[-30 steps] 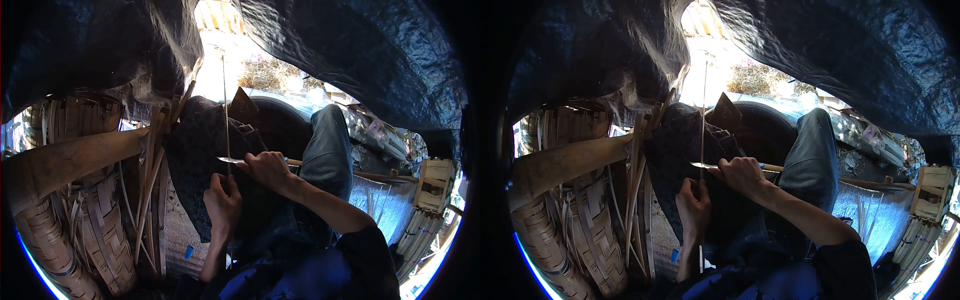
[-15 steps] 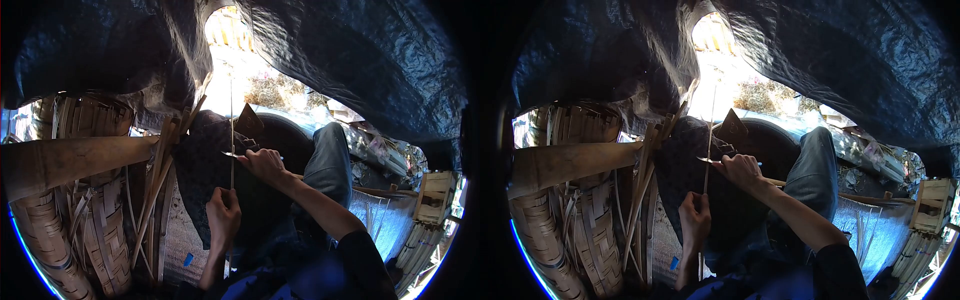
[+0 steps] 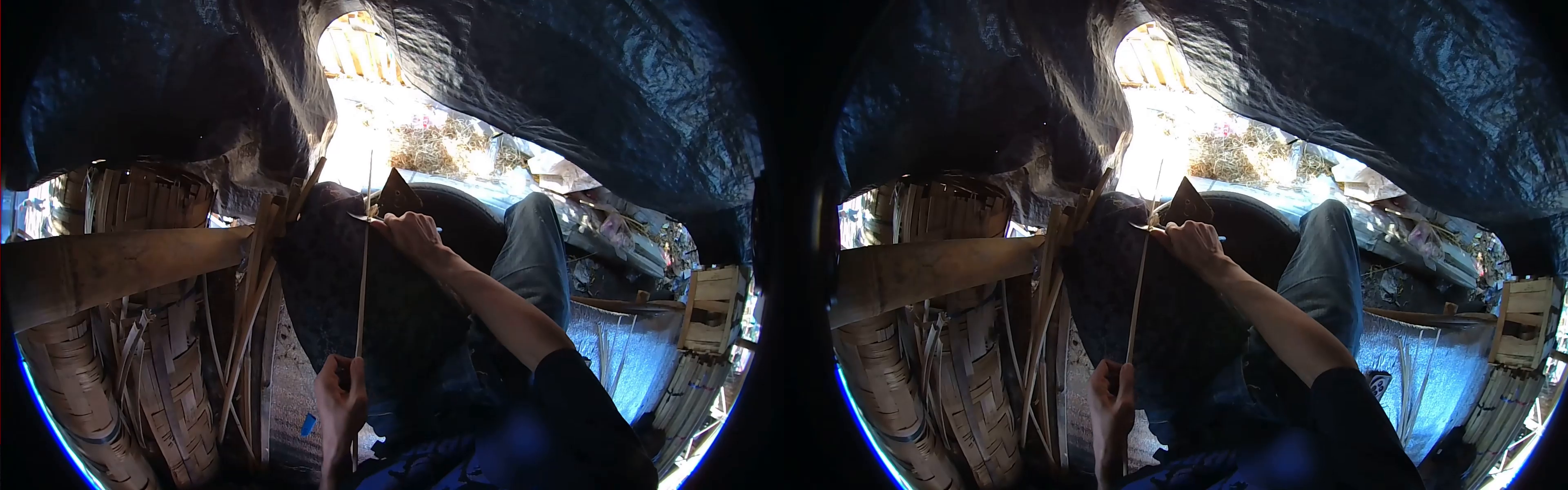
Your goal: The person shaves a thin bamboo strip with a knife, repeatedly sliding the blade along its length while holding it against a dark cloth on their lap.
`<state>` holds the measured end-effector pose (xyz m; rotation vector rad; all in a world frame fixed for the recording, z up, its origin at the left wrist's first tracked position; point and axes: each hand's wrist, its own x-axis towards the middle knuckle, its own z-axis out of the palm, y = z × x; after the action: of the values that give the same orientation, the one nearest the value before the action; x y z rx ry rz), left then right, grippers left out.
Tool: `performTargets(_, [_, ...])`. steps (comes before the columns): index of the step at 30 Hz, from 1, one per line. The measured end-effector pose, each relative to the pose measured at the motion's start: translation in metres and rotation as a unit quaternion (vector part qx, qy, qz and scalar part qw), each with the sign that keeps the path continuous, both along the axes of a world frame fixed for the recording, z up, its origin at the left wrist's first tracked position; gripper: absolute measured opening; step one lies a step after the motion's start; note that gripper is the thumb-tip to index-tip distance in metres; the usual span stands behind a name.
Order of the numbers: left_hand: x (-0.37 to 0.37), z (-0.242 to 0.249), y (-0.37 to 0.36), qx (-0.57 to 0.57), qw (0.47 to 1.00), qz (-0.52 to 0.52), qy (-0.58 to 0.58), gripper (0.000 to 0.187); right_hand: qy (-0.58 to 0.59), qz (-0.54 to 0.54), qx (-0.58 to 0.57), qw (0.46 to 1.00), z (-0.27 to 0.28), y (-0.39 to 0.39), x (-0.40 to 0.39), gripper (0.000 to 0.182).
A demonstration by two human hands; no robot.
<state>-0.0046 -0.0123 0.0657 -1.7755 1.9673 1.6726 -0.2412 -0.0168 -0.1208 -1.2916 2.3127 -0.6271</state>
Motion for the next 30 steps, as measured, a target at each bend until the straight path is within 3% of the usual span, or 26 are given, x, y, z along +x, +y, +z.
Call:
performTargets(12, [0.028, 0.038, 0.007, 0.067, 0.997, 0.039, -0.017, 0.025, 0.005, -0.005, 0.033, 0.999, -0.026, -0.020, -0.020, 0.051])
performTargets(14, [0.043, 0.041, 0.013, 0.081, 0.996, 0.044, -0.017, 0.025, 0.020, -0.066, 0.059, 0.996, -0.049, -0.026, -0.034, 0.061])
performTargets(16, [0.056, 0.044, 0.019, 0.075, 0.994, 0.070, 0.049, 0.019, 0.012, -0.072, 0.077, 0.994, -0.054, -0.024, -0.053, 0.062])
performTargets(19, [0.062, 0.044, 0.022, 0.102, 0.990, 0.088, 0.047, 0.017, 0.051, -0.114, 0.130, 0.984, -0.065, -0.019, -0.092, 0.063])
performTargets(22, [0.060, 0.041, 0.019, 0.106, 0.988, 0.094, 0.060, 0.016, 0.005, -0.218, 0.242, 0.945, -0.054, -0.006, -0.135, 0.064])
performTargets(24, [0.048, 0.040, 0.006, 0.098, 0.989, 0.083, 0.073, 0.016, -0.048, -0.241, 0.229, 0.942, -0.043, 0.003, -0.147, 0.066])
performTargets(25, [0.037, 0.038, -0.004, 0.120, 0.988, 0.085, 0.050, 0.020, 0.106, -0.271, 0.117, 0.950, -0.053, 0.006, -0.131, 0.068])
performTargets(26, [0.027, 0.035, -0.012, 0.144, 0.985, 0.088, 0.025, 0.025, -0.048, -0.209, 0.128, 0.968, -0.055, 0.021, -0.140, 0.071])
performTargets(28, [0.010, 0.000, -0.019, 0.065, 0.997, 0.027, 0.028, 0.024, -0.137, -0.179, 0.022, 0.974, -0.010, 0.031, -0.111, 0.071])
performTargets(30, [-0.021, -0.013, -0.027, 0.004, 1.000, -0.027, 0.015, 0.023, -0.196, -0.100, -0.005, 0.975, 0.014, 0.043, -0.079, 0.061])
